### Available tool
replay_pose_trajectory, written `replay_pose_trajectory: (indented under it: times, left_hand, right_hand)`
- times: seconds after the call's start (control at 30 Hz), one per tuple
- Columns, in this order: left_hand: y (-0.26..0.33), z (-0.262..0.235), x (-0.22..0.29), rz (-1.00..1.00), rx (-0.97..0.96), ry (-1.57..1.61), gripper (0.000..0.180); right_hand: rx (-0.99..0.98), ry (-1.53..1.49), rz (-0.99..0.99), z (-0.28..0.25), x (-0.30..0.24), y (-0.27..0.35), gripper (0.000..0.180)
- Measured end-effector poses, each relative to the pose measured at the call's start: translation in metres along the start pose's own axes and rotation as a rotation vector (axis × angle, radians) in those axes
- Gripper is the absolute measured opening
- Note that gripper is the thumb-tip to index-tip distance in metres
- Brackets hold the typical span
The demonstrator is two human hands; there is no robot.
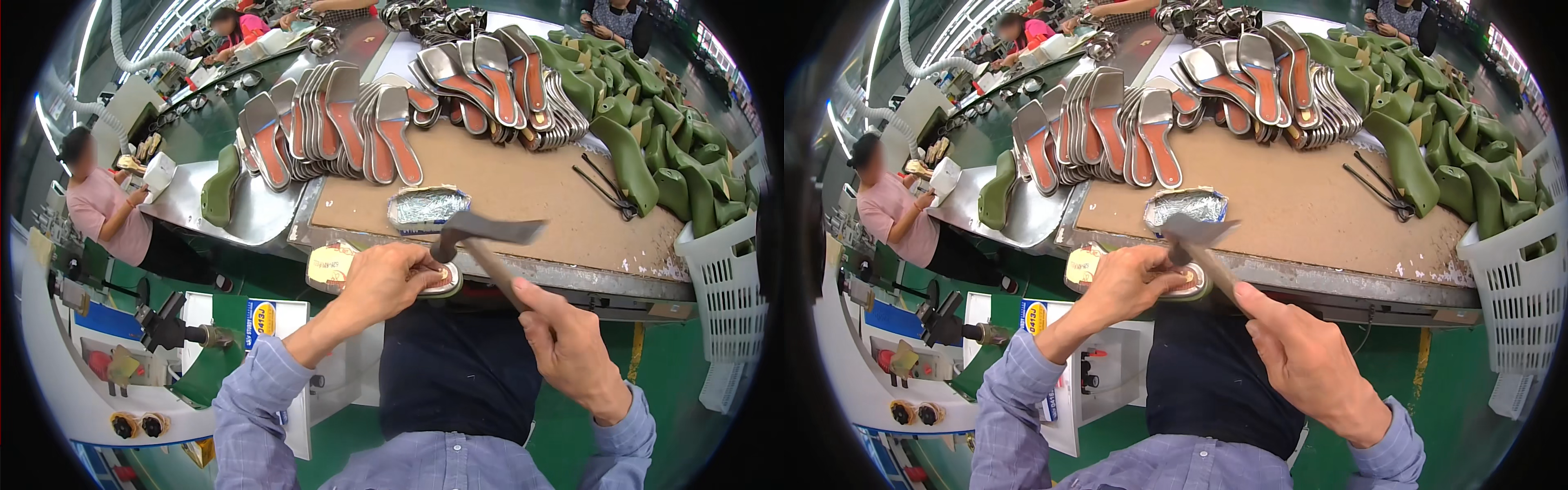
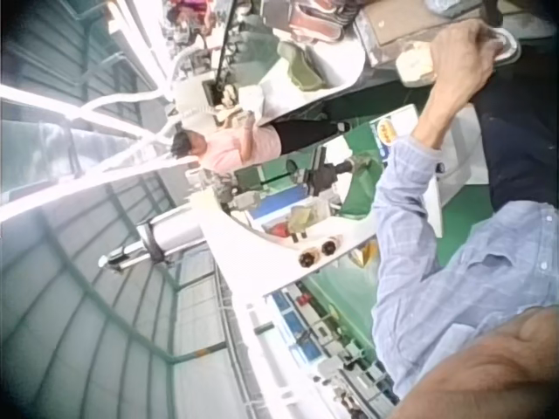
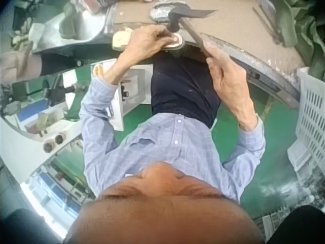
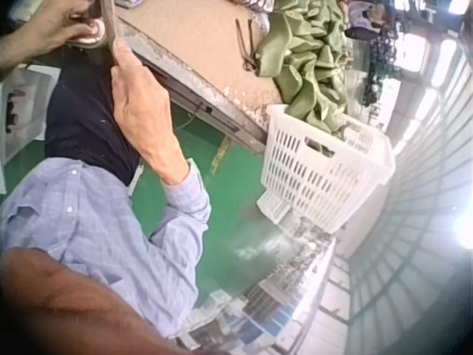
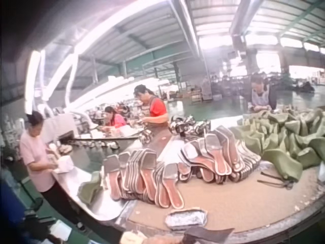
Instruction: The person assembles shoes by placing a sole onto a green shoe upper, then using a hammer to drive nails into the sole to secure it. They repeat this process for multiple shoes, picking up new uppers and soles from the table and placing the finished shoes into a white basket.
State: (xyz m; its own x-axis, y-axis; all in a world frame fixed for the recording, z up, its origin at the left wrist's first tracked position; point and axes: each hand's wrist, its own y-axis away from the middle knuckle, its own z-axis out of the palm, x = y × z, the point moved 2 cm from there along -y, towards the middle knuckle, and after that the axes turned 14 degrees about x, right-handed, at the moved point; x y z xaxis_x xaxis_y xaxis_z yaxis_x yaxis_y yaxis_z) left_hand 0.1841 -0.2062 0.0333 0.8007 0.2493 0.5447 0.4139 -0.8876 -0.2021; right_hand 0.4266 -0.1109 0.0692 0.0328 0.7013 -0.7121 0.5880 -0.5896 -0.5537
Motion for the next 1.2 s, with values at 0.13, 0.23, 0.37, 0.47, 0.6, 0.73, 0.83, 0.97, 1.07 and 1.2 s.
replay_pose_trajectory:
  times: [0.13,0.23,0.37,0.47,0.6,0.73,0.83,0.97,1.07,1.2]
  left_hand:
    - [0.005,-0.017,-0.016,0.403,0.049,-0.254,0.063]
    - [0.004,-0.015,-0.026,0.445,-0.043,-0.286,0.063]
    - [0.01,-0.011,-0.024,0.418,-0.044,-0.228,0.055]
    - [0.01,-0.013,-0.021,0.42,-0.057,-0.241,0.058]
    - [0.012,-0.011,-0.021,0.444,-0.066,-0.265,0.058]
    - [0.013,-0.012,-0.019,0.4,-0.094,-0.299,0.057]
    - [0.012,-0.008,-0.021,0.449,-0.065,-0.279,0.054]
    - [0.015,-0.009,-0.021,0.435,-0.074,-0.283,0.05]
    - [0.016,-0.01,-0.023,0.456,-0.045,-0.297,0.052]
    - [0.015,-0.011,-0.022,0.447,-0.042,-0.282,0.051]
  right_hand:
    - [0.124,-0.188,0.257,-0.015,0.025,0.027,0.045]
    - [0.118,-0.316,0.758,-0.022,0.027,0.035,0.05]
    - [0.187,-0.293,0.628,-0.024,0.026,0.049,0.055]
    - [0.117,-0.137,0.377,-0.029,0.036,0.061,0.051]
    - [0.005,-0.015,0.235,-0.032,0.021,0.045,0.045]
    - [0.243,-0.078,-0.049,-0.045,0.003,0.031,0.048]
    - [0.111,-0.075,0.004,-0.032,-0.001,0.025,0.051]
    - [-0.257,0.146,0.193,-0.014,-0.002,0.006,0.046]
    - [0.13,0.108,-0.126,-0.032,-0.013,-0.002,0.051]
    - [0.305,0.059,-0.194,-0.043,-0.015,0.016,0.055]
